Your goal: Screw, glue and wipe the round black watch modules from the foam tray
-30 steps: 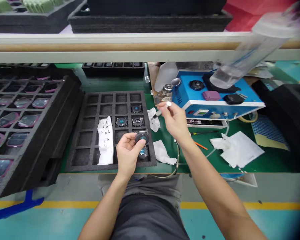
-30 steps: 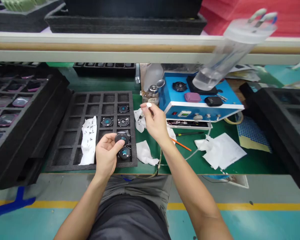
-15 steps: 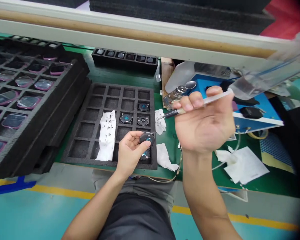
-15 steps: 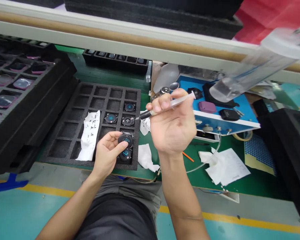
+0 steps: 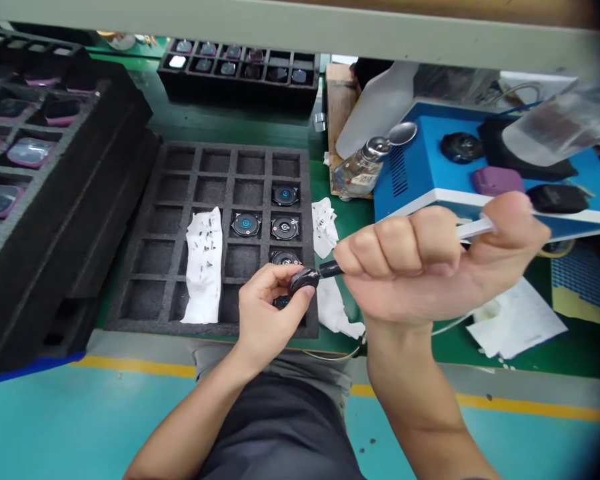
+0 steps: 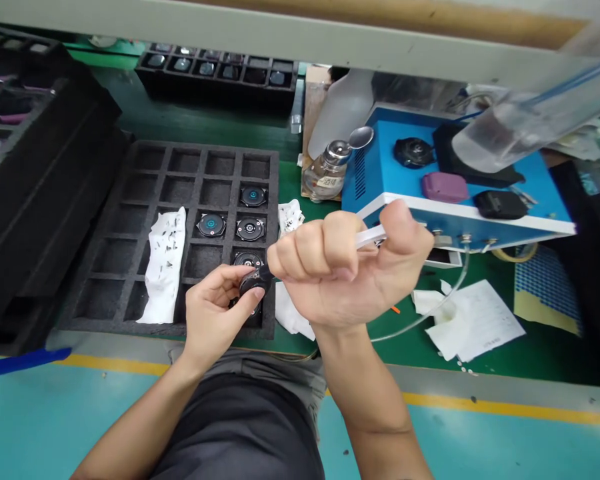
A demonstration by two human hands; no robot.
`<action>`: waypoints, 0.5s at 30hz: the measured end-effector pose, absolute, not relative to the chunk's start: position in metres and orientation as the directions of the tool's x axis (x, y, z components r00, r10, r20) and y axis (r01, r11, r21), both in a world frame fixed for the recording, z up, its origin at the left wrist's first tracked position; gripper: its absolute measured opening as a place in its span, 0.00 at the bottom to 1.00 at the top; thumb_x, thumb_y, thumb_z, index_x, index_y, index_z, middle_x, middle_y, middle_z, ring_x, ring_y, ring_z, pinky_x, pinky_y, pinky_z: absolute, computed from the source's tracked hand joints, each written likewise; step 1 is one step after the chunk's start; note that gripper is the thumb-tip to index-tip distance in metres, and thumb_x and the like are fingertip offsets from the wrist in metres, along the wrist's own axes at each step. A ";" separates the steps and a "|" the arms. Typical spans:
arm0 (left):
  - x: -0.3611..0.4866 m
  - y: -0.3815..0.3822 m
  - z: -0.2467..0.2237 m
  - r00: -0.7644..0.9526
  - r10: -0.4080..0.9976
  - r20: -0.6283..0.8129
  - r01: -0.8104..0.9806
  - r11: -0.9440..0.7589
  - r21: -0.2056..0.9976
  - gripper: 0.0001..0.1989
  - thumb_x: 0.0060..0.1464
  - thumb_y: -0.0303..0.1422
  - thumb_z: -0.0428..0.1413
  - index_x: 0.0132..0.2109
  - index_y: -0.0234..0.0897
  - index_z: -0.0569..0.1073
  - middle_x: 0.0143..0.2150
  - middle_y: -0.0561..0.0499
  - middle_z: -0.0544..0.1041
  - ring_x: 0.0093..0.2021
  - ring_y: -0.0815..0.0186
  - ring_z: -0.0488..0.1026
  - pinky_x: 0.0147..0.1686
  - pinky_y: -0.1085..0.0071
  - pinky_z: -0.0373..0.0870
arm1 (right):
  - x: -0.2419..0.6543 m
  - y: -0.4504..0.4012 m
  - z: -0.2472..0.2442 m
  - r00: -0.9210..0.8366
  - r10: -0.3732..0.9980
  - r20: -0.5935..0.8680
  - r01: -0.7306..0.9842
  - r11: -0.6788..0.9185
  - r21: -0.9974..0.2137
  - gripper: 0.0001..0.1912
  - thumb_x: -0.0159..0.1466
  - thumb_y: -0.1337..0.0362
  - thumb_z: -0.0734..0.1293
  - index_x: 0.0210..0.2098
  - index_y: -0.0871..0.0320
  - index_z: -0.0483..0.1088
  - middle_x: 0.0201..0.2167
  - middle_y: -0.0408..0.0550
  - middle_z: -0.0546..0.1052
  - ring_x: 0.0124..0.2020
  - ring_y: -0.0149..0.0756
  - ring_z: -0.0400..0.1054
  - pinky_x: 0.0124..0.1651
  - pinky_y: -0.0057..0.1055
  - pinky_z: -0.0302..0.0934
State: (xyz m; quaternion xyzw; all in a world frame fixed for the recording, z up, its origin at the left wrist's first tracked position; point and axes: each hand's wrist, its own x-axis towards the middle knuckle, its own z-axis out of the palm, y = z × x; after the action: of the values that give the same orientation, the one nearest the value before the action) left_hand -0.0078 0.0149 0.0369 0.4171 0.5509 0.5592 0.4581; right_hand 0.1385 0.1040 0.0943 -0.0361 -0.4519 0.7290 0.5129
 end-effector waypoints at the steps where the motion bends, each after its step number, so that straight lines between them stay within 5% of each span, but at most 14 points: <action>1: -0.008 0.015 0.037 -0.230 0.973 -0.034 -0.047 0.024 0.999 0.10 0.52 0.27 0.66 0.43 0.35 0.81 0.36 0.50 0.78 0.36 0.68 0.78 0.37 0.75 0.76 | 0.138 0.103 0.094 -0.469 0.786 0.402 -0.716 -0.072 -0.694 0.38 0.63 0.36 0.64 0.14 0.54 0.45 0.10 0.35 0.46 0.13 0.27 0.38 0.21 0.33 0.46; 15: -0.007 0.014 0.037 -0.245 0.969 -0.033 -0.064 0.018 0.998 0.10 0.51 0.27 0.67 0.42 0.37 0.83 0.35 0.50 0.78 0.36 0.67 0.78 0.36 0.74 0.77 | 0.139 0.099 0.091 -0.440 0.826 0.353 -0.671 -0.042 -0.740 0.34 0.63 0.45 0.67 0.13 0.54 0.48 0.09 0.36 0.46 0.13 0.27 0.41 0.20 0.33 0.50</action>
State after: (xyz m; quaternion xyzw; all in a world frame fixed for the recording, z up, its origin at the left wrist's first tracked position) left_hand -0.0072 0.0141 0.0371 0.4121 0.5488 0.5668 0.4558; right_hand 0.1395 0.0992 0.0908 -0.0849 -0.4545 0.7167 0.5221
